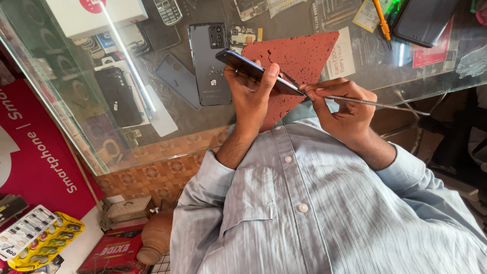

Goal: The person uses a screwdriver and a metal prying tool to disassemble a smartphone on a glass counter, eventually removing the battery.

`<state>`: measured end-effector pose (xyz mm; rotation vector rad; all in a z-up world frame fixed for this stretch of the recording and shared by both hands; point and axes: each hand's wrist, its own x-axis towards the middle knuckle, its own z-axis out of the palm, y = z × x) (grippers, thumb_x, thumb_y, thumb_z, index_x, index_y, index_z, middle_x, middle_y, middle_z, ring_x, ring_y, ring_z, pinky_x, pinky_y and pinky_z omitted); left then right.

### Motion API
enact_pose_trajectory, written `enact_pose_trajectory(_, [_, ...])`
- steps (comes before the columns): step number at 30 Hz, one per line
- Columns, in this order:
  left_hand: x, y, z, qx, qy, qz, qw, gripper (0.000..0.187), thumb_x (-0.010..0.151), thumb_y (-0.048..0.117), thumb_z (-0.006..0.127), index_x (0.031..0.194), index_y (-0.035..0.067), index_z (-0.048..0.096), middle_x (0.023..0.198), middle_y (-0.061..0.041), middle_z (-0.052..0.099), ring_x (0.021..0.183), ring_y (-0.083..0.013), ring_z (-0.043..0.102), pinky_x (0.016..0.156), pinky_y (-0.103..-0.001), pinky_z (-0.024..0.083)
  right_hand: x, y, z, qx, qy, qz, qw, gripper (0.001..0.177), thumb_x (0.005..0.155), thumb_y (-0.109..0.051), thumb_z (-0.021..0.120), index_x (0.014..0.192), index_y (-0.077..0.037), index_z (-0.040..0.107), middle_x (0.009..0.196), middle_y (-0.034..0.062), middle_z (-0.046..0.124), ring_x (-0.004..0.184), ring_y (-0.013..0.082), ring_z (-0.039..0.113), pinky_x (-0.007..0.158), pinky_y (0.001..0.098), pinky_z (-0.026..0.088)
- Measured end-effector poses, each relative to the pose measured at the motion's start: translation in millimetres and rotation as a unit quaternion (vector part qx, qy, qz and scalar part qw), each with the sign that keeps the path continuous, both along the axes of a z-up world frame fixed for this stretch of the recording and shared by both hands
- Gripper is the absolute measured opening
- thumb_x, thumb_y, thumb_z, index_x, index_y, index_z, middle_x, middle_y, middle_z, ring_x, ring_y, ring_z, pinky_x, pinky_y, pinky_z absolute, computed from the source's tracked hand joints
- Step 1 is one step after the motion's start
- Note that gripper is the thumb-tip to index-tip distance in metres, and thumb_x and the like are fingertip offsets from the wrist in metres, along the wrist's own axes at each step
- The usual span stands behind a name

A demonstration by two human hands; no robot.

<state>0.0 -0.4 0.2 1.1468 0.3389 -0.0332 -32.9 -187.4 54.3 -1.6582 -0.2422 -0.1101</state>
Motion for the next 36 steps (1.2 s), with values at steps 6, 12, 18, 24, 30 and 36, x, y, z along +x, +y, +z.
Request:
enact_pose_trajectory(6, [0.5, 0.0, 2.9, 0.015, -0.007, -0.004, 1.000, 0.062, 0.093, 0.016, 0.080, 0.128, 0.001, 0.031, 0.115, -0.013, 0.047, 0.104, -0.0153, 0.058, 0.091, -0.031, 0.057, 1.0, 2.7, 5.8, -0.117, -0.038, -0.024, 0.992, 0.017, 0.098, 0.011, 0.074, 0.102, 0.004, 0.060, 0.108, 0.0192, 0.074, 0.106, 0.0275, 0.077, 0.085, 0.0319, 0.065])
enact_pose_trajectory(12, [1.9, -1.3, 5.1, 0.030, -0.024, -0.006, 0.999, 0.057, 0.096, 0.014, 0.079, 0.125, 0.001, 0.032, 0.107, -0.011, 0.050, 0.095, -0.0124, 0.058, 0.085, -0.027, 0.054, 3.5, 8.3, 13.0, -0.167, -0.086, -0.036, 0.982, 0.018, 0.097, 0.011, 0.077, 0.104, 0.001, 0.063, 0.109, 0.0173, 0.076, 0.102, 0.0246, 0.078, 0.083, 0.0307, 0.064])
enact_pose_trajectory(18, [3.1, -2.0, 4.0, 0.056, -0.016, 0.002, 0.998, 0.059, 0.094, 0.015, 0.080, 0.126, -0.001, 0.033, 0.106, -0.008, 0.052, 0.094, -0.0094, 0.056, 0.082, -0.025, 0.052, 5.3, 12.3, 15.7, -0.188, -0.097, -0.046, 0.976, 0.017, 0.096, 0.011, 0.078, 0.102, 0.002, 0.065, 0.107, 0.0177, 0.076, 0.099, 0.0252, 0.078, 0.081, 0.0314, 0.064])
enact_pose_trajectory(24, [5.1, -5.6, 7.1, 0.060, -0.023, 0.020, 0.998, 0.063, 0.093, 0.018, 0.080, 0.129, -0.003, 0.032, 0.104, -0.008, 0.054, 0.091, -0.0092, 0.057, 0.079, -0.024, 0.051, 11.0, 16.8, 16.9, -0.227, -0.216, -0.017, 0.949, 0.018, 0.096, 0.019, 0.069, 0.089, 0.007, 0.057, 0.106, 0.0232, 0.071, 0.109, 0.0365, 0.076, 0.090, 0.0394, 0.067])
enact_pose_trajectory(30, [5.8, -5.8, 5.6, 0.066, -0.018, 0.015, 0.998, 0.062, 0.095, 0.018, 0.080, 0.128, -0.004, 0.032, 0.104, -0.010, 0.055, 0.092, -0.0100, 0.058, 0.081, -0.025, 0.052, 9.4, 14.3, 9.6, -0.221, -0.200, -0.018, 0.954, 0.014, 0.095, 0.019, 0.070, 0.093, 0.010, 0.060, 0.104, 0.0232, 0.072, 0.107, 0.0364, 0.075, 0.089, 0.0392, 0.065])
enact_pose_trajectory(36, [4.6, -5.7, 6.0, 0.094, -0.014, 0.012, 0.995, 0.065, 0.092, 0.020, 0.080, 0.129, -0.003, 0.032, 0.104, -0.009, 0.052, 0.091, -0.0089, 0.054, 0.077, -0.024, 0.051, 5.0, 3.4, 6.4, 0.002, 0.090, -0.024, 0.996, 0.012, 0.102, 0.014, 0.068, 0.106, 0.009, 0.058, 0.111, 0.0210, 0.073, 0.115, 0.0288, 0.075, 0.097, 0.0350, 0.065])
